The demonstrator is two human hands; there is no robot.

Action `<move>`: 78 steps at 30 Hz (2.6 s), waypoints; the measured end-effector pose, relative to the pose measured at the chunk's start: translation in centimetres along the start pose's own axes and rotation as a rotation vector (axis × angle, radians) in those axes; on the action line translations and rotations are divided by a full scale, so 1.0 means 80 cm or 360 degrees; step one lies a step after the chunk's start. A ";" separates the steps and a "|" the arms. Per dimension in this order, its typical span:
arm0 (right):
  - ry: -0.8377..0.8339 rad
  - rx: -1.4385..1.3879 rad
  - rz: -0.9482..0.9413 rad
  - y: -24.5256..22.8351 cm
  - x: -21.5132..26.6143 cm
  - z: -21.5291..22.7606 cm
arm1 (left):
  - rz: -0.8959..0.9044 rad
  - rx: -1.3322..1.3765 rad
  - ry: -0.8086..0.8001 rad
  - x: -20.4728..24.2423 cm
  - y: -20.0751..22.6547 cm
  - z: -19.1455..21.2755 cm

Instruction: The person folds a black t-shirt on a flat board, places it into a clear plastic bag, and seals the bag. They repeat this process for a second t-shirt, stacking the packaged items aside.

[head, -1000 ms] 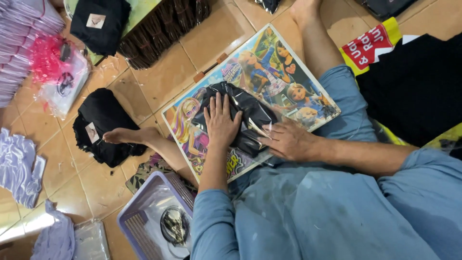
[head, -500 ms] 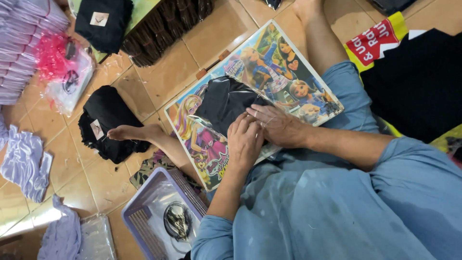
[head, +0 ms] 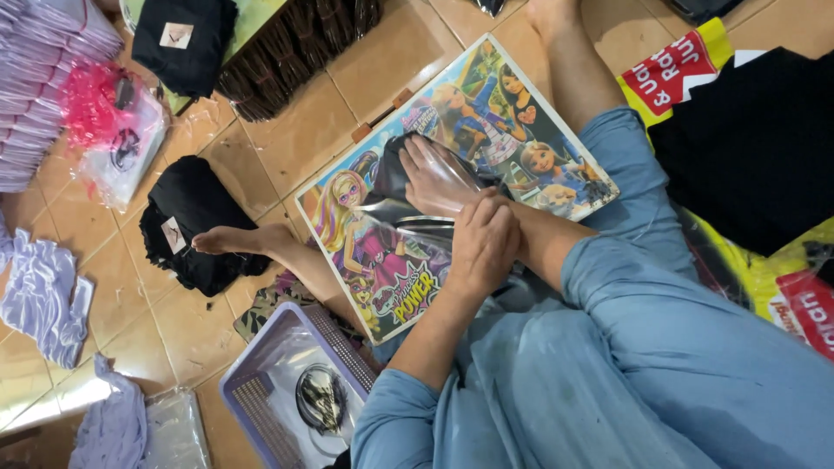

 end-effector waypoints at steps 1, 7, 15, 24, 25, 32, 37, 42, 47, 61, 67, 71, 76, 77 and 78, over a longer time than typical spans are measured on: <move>0.0182 0.0182 0.0101 -0.002 0.002 0.025 | -0.0062 0.0119 0.0037 -0.002 -0.001 -0.004; 0.0058 -0.0179 -0.0043 0.023 -0.039 -0.044 | -0.0067 0.0128 0.0119 -0.012 -0.025 -0.002; -0.0298 -0.0038 -0.0006 0.014 -0.024 -0.045 | 0.1025 -0.0294 -0.0315 0.084 -0.144 0.071; -0.0054 -0.0172 0.0359 0.045 0.130 -0.014 | 0.1407 -0.0439 -0.0790 0.130 -0.200 0.041; -0.0052 -0.0290 0.0355 0.055 0.144 -0.023 | 0.1364 -0.0478 -0.0806 0.125 -0.205 0.045; -0.0534 -0.0907 0.0237 0.075 0.213 0.083 | 0.1266 -0.0657 -0.0682 0.079 -0.204 0.073; -0.0232 -0.0876 -0.0131 0.148 0.199 0.082 | 0.0816 -0.0469 -0.0937 0.082 -0.142 -0.012; -0.0585 -0.0779 -0.0318 0.144 0.188 0.080 | 0.0682 -0.0430 -0.0848 0.053 -0.102 0.023; -0.0725 -0.0513 -0.0448 0.133 0.172 0.073 | 0.0613 -0.0277 -0.1025 0.063 -0.112 0.002; -0.0167 -0.1664 -0.0320 0.162 0.145 0.080 | 0.1524 -0.0575 -0.1036 0.178 -0.179 0.075; -0.0621 -0.1202 -0.0601 0.166 0.135 0.100 | 0.1459 0.0068 -0.0554 0.143 -0.157 0.095; -0.0591 -0.1370 -0.0599 0.156 0.131 0.094 | 0.1136 -0.0043 -0.0510 0.156 -0.164 0.066; -0.0377 -0.2353 -0.0360 0.185 0.152 0.021 | 0.1534 0.1067 -0.0544 0.195 -0.157 0.070; -0.0376 -0.2351 -0.0353 0.183 0.153 0.030 | 0.1532 0.1063 -0.0539 0.206 -0.157 0.063; -0.0454 -0.2116 -0.0428 0.179 0.155 0.038 | 0.1435 0.1255 -0.0321 0.216 -0.156 0.057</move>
Point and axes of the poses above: each hand's wrist, its own x-axis away from the middle knuckle, its own z-axis out of the back of the hand, y = z × x, the point moved 2 cm from there along -x, towards the middle knuckle, and after that the axes turned 14 degrees about -y, right-handed, at the moved point
